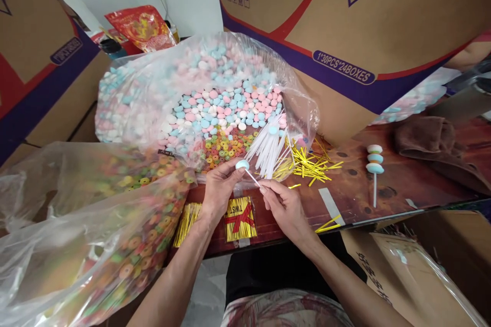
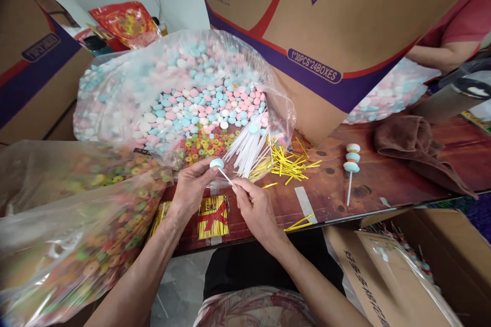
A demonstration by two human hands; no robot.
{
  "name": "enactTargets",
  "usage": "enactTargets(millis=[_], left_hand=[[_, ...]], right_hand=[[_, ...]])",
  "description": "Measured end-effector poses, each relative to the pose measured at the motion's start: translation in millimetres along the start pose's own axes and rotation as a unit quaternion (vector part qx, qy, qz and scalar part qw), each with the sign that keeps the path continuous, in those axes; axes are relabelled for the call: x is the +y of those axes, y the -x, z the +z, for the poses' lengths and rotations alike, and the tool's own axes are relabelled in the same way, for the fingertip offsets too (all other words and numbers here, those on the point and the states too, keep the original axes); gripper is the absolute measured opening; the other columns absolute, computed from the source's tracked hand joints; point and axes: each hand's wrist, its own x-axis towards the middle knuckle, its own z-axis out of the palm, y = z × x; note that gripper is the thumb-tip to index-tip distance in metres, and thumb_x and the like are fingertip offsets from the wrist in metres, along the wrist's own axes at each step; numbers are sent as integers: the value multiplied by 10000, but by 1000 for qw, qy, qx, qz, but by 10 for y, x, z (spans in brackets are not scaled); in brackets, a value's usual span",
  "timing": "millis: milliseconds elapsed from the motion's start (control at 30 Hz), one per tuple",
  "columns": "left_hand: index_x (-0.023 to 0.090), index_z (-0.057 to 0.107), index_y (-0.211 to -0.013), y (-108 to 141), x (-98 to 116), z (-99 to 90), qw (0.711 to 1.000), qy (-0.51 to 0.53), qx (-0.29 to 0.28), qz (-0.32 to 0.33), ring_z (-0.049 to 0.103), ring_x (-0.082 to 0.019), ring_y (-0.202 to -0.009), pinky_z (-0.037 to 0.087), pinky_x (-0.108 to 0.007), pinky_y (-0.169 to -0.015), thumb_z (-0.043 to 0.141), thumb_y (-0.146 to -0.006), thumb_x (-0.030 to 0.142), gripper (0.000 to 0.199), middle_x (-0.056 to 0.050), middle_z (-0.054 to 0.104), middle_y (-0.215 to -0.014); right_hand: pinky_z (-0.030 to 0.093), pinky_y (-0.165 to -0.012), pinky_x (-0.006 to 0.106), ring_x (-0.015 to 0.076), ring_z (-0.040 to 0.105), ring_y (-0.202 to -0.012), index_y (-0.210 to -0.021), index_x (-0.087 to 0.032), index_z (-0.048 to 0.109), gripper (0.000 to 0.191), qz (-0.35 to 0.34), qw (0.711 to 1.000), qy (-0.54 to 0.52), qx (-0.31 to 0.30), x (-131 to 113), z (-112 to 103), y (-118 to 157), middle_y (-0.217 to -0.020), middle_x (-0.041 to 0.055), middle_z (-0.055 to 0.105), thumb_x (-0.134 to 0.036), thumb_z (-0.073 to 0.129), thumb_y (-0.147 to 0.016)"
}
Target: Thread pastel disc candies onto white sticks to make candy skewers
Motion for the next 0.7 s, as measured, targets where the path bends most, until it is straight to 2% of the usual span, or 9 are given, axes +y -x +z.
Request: enactTargets(millis=[167, 433, 533, 700], left_hand=[[195, 797, -1002, 29, -11, -13, 999, 18, -10, -31, 742, -215, -855, 582, -379, -874, 922, -590, 362, 462, -63, 805, -943], [192, 802, -959, 23, -38, -41, 1000, -4, -7, 6, 736, -205, -835, 589, -349, -832, 908, -612, 347, 394, -53, 803, -912], [192, 808, -949, 26, -92, -63, 998, -56, -7, 35, 738, -210, -855, 591, -351, -853, 880, -650, 334, 339, -53, 805, -932], [196, 803, -1027, 33, -152, -108, 976, -194, -21, 101, 735, -245, -986, 571, -397, -957, 767, -789, 330, 275, -72, 795, -1055]], right_hand=[[378, -536, 257, 137, 455, -553, -1019, -191, 729, 273, -4, 1000, 18, 2, 22, 10, -25, -613, -27, 483, -355, 512, -988], [417, -561, 258, 159, 546, -597, -1016, -178, 752, 277, -31, 996, 80, 12, -44, -37, -33, -688, 20, 643, -315, 516, -970], [433, -611, 258, 160, 572, -636, -960, -172, 750, 270, -46, 993, 111, -1, -83, -59, -50, -756, 35, 693, -281, 503, -966], [387, -587, 247, 140, 515, -587, -819, -169, 692, 273, -59, 987, 150, 6, -141, -9, -77, -651, 9, 610, -265, 481, -963]])
